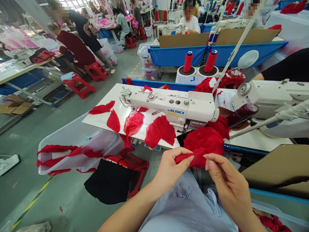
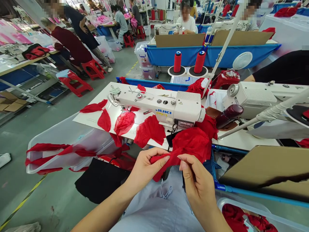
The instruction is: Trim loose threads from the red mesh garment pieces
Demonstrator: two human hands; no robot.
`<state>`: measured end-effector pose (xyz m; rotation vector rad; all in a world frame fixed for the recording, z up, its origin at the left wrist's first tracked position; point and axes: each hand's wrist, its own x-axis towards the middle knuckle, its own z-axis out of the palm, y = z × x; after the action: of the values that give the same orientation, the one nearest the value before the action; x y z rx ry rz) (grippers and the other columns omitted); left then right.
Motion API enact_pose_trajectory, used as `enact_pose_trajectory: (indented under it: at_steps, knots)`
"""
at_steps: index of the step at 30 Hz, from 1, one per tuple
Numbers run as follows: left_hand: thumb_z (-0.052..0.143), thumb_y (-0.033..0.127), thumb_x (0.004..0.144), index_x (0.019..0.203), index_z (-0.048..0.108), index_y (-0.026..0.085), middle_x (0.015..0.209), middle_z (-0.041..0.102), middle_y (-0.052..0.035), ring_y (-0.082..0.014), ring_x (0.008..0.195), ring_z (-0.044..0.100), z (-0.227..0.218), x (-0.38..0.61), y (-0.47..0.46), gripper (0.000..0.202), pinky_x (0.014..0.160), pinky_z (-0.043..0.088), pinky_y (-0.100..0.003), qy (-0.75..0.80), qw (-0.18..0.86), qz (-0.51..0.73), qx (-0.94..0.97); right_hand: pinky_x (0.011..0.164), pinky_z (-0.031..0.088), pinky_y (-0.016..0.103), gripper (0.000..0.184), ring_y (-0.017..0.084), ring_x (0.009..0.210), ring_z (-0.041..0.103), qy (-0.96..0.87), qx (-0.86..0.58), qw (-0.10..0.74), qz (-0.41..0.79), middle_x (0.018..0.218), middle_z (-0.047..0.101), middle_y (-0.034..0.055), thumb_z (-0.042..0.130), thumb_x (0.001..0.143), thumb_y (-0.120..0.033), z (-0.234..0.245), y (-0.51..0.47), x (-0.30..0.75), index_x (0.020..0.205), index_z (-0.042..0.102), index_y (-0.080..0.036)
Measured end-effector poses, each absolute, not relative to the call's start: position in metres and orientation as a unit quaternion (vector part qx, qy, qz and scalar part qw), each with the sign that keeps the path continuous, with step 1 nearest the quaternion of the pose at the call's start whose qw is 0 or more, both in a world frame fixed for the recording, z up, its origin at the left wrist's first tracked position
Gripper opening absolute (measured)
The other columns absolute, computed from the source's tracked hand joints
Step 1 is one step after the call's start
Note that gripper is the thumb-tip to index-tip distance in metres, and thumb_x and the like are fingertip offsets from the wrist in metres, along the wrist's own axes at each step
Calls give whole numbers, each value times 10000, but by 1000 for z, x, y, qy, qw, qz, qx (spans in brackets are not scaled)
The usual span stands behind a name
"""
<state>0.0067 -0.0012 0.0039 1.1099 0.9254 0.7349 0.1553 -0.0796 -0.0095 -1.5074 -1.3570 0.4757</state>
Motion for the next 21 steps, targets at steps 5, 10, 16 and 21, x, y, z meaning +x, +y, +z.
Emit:
enact_pose_trajectory:
  at_steps: [5, 10, 16, 21]
  knots:
    - [728, 335, 749, 783, 691, 134, 680, 636, 0, -95, 591, 518, 0, 11, -3, 208, 611, 418, -224, 404, 752, 275, 443, 658, 506, 261, 213, 180, 819, 620, -554, -632, 497, 217, 1034, 609, 77, 575, 897, -281, -9, -71, 158, 1070, 694, -249]
    - [758, 280, 699, 900, 664, 154, 670, 499, 50, -95, 616, 443, 1, 8, 2, 256, 610, 366, -223, 410, 681, 274, 542, 580, 488, 238, 140, 164, 671, 600, -483, -612, 531, 334, 793, 658, 39, 659, 836, -328, -10, -62, 161, 750, 682, -221]
    - [588, 304, 869, 772, 598, 179, 755, 519, 10, -142, 741, 458, -2, -6, 15, 158, 706, 347, -265, 377, 547, 253, 703, 527, 468, 201, 204, 124, 611, 566, -336, -606, 604, 394, 747, 652, 26, 765, 755, -405, -12, -66, 163, 773, 709, -209]
    - [491, 280, 905, 804, 487, 191, 772, 464, 22, -131, 717, 417, -6, -3, 14, 134, 688, 355, -255, 330, 610, 231, 683, 345, 269, 166, 309, 40, 380, 287, -257, -563, 641, 454, 520, 478, -51, 783, 724, -469, -11, -63, 161, 701, 651, -190]
